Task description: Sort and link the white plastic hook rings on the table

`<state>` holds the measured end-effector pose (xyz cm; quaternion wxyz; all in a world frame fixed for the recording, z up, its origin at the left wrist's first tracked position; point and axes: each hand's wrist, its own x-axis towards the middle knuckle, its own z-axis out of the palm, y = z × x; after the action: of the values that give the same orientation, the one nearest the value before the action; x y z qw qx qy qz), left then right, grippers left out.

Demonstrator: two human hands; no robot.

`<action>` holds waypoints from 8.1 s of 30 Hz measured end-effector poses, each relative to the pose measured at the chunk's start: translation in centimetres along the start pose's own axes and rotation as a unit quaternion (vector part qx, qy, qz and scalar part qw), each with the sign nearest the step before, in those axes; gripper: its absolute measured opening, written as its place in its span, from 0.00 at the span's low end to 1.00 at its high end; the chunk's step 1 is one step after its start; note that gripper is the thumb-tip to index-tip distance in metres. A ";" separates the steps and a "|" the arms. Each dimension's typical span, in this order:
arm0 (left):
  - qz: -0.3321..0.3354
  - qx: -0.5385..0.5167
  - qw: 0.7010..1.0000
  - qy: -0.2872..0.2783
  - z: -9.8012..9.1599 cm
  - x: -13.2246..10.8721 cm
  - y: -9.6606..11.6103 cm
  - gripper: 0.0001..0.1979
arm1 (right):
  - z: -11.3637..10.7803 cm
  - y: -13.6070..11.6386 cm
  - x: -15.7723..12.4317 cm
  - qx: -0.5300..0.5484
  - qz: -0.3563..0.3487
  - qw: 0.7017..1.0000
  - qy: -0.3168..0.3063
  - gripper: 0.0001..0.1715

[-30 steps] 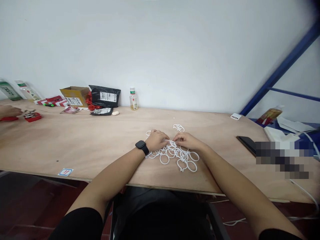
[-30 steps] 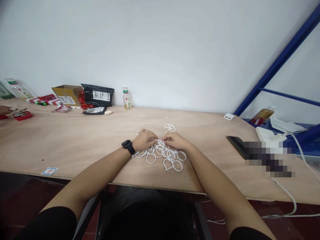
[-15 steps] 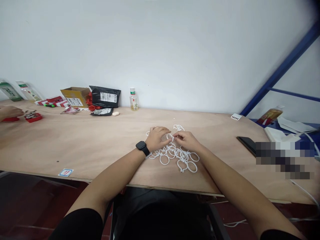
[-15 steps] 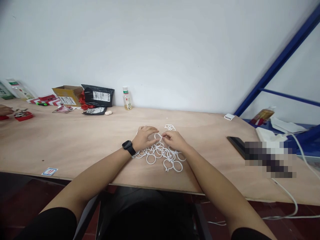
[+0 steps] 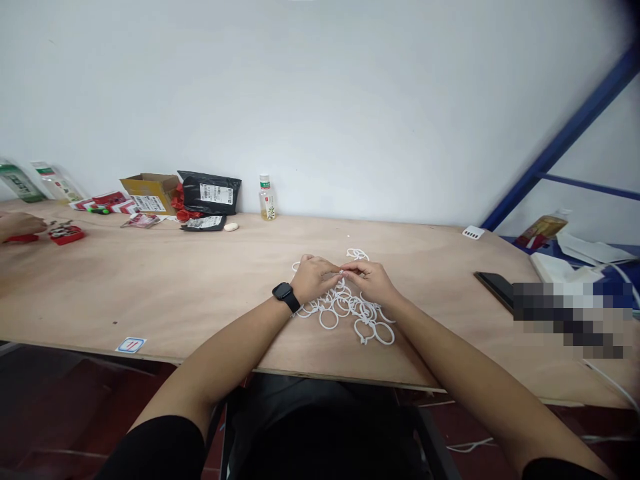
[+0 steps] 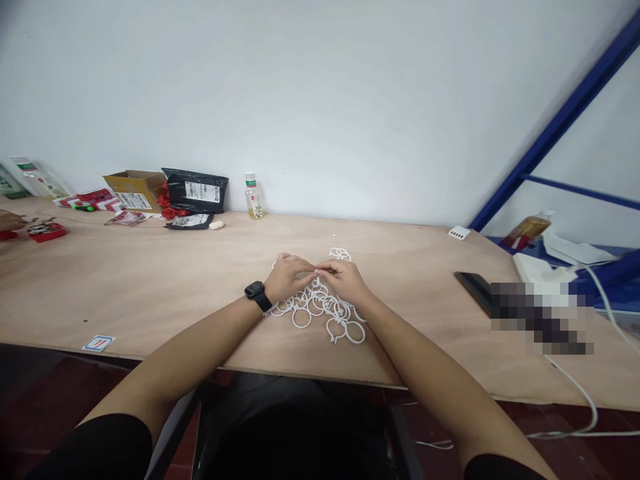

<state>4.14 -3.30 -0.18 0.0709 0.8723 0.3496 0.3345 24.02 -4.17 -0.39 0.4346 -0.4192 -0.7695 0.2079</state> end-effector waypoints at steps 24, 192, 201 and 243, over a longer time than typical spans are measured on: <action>-0.153 0.091 0.983 0.036 -1.0 0.4 -2.7 0.12 | -2.7 3.3 0.9 -0.246 -0.060 0.965 0.070 0.12; -0.144 -0.028 0.989 0.031 -0.6 0.4 -0.3 0.12 | 1.7 -0.1 0.0 0.080 0.033 0.996 0.028 0.17; -0.125 -0.020 0.992 0.019 -0.2 0.3 -0.4 0.13 | 1.7 -0.3 -0.1 0.014 0.006 0.998 0.063 0.13; -0.034 0.044 0.983 -0.175 0.4 0.0 -1.7 0.15 | -2.3 5.0 1.2 -0.202 0.037 0.975 0.089 0.16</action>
<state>3.42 -1.97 -1.06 0.1036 0.9073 0.3757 0.1578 27.97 -0.46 -2.03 0.3995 -0.5433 -0.7380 0.0258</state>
